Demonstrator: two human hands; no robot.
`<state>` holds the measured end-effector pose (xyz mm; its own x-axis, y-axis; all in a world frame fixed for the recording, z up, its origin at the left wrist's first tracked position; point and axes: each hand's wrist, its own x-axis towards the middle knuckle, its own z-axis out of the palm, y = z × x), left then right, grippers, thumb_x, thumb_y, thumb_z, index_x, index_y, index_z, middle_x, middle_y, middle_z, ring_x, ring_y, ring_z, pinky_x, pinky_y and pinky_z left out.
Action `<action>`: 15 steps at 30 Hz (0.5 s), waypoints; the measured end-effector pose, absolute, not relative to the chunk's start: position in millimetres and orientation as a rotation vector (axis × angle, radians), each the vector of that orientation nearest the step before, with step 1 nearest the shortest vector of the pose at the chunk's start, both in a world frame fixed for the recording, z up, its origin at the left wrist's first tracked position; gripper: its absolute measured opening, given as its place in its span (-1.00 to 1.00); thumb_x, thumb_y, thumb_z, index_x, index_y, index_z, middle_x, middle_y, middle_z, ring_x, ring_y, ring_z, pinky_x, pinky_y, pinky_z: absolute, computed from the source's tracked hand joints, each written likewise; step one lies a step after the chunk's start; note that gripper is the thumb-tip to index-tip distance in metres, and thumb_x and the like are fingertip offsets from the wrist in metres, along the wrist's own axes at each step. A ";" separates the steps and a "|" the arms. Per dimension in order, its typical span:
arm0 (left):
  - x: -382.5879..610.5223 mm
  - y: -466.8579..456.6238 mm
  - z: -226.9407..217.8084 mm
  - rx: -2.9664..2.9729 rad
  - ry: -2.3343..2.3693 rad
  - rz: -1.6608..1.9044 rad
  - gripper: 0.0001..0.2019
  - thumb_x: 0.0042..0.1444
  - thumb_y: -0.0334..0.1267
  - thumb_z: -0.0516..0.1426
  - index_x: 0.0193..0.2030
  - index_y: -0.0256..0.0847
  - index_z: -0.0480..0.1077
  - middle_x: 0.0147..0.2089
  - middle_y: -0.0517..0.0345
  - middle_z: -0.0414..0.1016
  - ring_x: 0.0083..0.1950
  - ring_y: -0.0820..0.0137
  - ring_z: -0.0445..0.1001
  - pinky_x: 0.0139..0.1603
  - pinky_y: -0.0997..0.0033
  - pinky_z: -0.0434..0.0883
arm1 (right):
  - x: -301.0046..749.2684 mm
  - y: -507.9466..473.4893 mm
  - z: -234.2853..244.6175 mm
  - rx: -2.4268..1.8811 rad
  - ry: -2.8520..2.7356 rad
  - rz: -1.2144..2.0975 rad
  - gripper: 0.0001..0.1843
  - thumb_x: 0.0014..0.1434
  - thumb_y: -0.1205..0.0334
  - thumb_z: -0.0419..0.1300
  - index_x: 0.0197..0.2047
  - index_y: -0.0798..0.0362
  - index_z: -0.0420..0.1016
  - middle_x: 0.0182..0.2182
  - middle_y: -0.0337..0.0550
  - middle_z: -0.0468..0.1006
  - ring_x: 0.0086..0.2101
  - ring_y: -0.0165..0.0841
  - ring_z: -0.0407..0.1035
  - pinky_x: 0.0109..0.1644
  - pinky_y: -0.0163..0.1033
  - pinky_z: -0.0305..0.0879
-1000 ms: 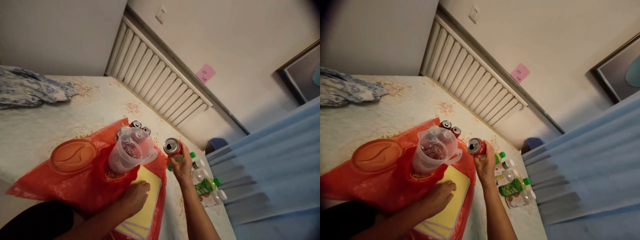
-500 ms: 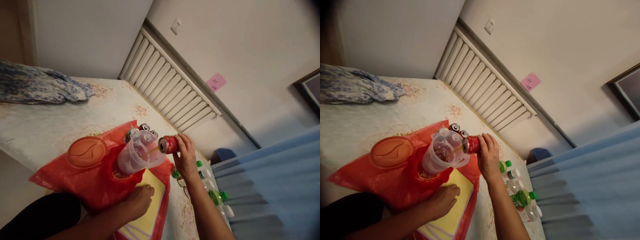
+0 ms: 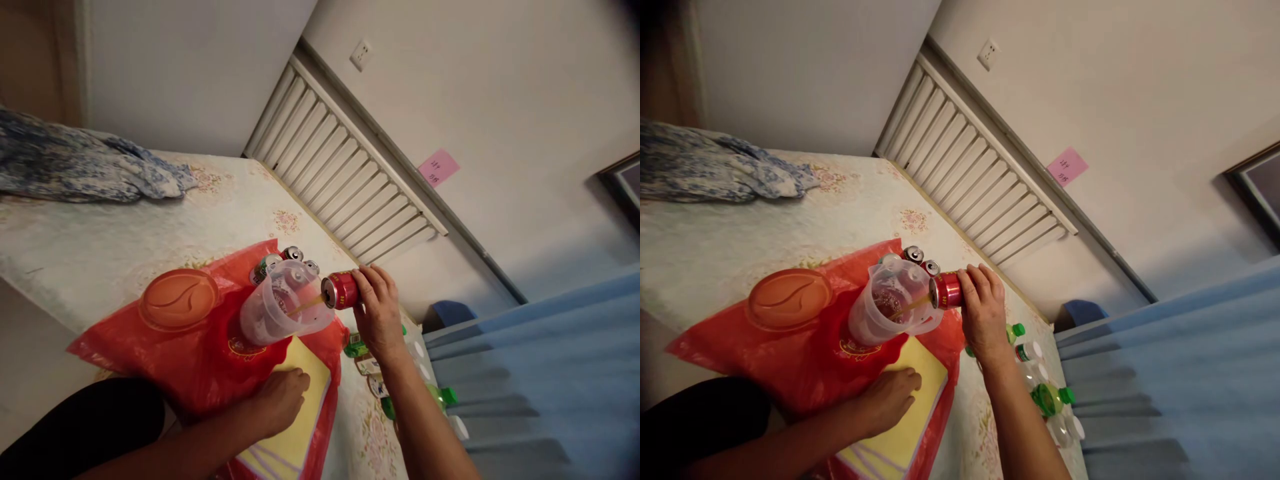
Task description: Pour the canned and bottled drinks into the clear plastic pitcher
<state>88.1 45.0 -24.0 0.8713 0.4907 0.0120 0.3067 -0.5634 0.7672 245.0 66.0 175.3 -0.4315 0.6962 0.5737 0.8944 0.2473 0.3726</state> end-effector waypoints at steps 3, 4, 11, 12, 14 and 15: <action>87.4 45.0 -23.4 2.204 0.578 0.282 -0.79 0.16 -0.45 0.02 -0.16 -0.17 0.44 -0.04 -0.12 0.57 -0.06 0.09 0.56 -0.06 0.13 0.43 | 244.8 66.4 176.8 -1.478 -2.238 -0.975 -0.43 0.35 0.38 0.09 0.39 -0.11 0.23 0.15 0.07 0.45 0.23 -0.03 0.23 0.26 0.26 0.29; 87.1 44.9 -23.4 2.200 0.577 0.286 -0.79 0.18 -0.44 0.02 -0.16 -0.17 0.44 -0.04 -0.11 0.57 -0.06 0.10 0.56 -0.06 0.14 0.43 | 244.8 66.5 177.2 -1.480 -2.241 -0.978 -0.43 0.36 0.38 0.09 0.39 -0.12 0.23 0.15 0.06 0.45 0.23 -0.03 0.22 0.26 0.26 0.29; 85.8 44.5 -21.5 2.199 0.562 0.297 -0.80 0.21 -0.41 0.02 -0.15 -0.20 0.45 -0.05 -0.12 0.57 -0.07 0.10 0.56 -0.05 0.14 0.42 | 242.1 66.1 180.0 -1.485 -2.263 -1.003 -0.43 0.37 0.37 0.09 0.40 -0.12 0.22 0.17 0.07 0.45 0.24 -0.02 0.21 0.27 0.24 0.27; 85.7 44.5 -20.9 2.203 0.562 0.294 -0.79 0.21 -0.42 0.01 -0.15 -0.20 0.45 -0.05 -0.13 0.57 -0.07 0.10 0.56 -0.05 0.14 0.42 | 241.3 66.1 180.5 -1.479 -2.267 -1.013 -0.44 0.37 0.37 0.09 0.40 -0.11 0.23 0.17 0.07 0.45 0.24 -0.02 0.21 0.27 0.23 0.27; 85.6 44.6 -20.4 2.209 0.563 0.287 -0.78 0.19 -0.43 0.01 -0.14 -0.21 0.45 -0.05 -0.12 0.57 -0.07 0.11 0.55 -0.05 0.14 0.42 | 239.6 66.2 181.4 -1.471 -2.276 -1.030 -0.45 0.38 0.37 0.08 0.39 -0.10 0.24 0.16 0.07 0.45 0.24 -0.02 0.21 0.28 0.23 0.27; 85.8 44.7 -20.5 2.210 0.564 0.285 -0.78 0.19 -0.43 0.01 -0.13 -0.21 0.45 -0.04 -0.12 0.57 -0.08 0.12 0.55 -0.06 0.15 0.42 | 238.7 66.4 181.8 -1.468 -2.279 -1.034 -0.46 0.38 0.38 0.08 0.38 -0.11 0.24 0.15 0.07 0.46 0.24 -0.02 0.21 0.28 0.23 0.27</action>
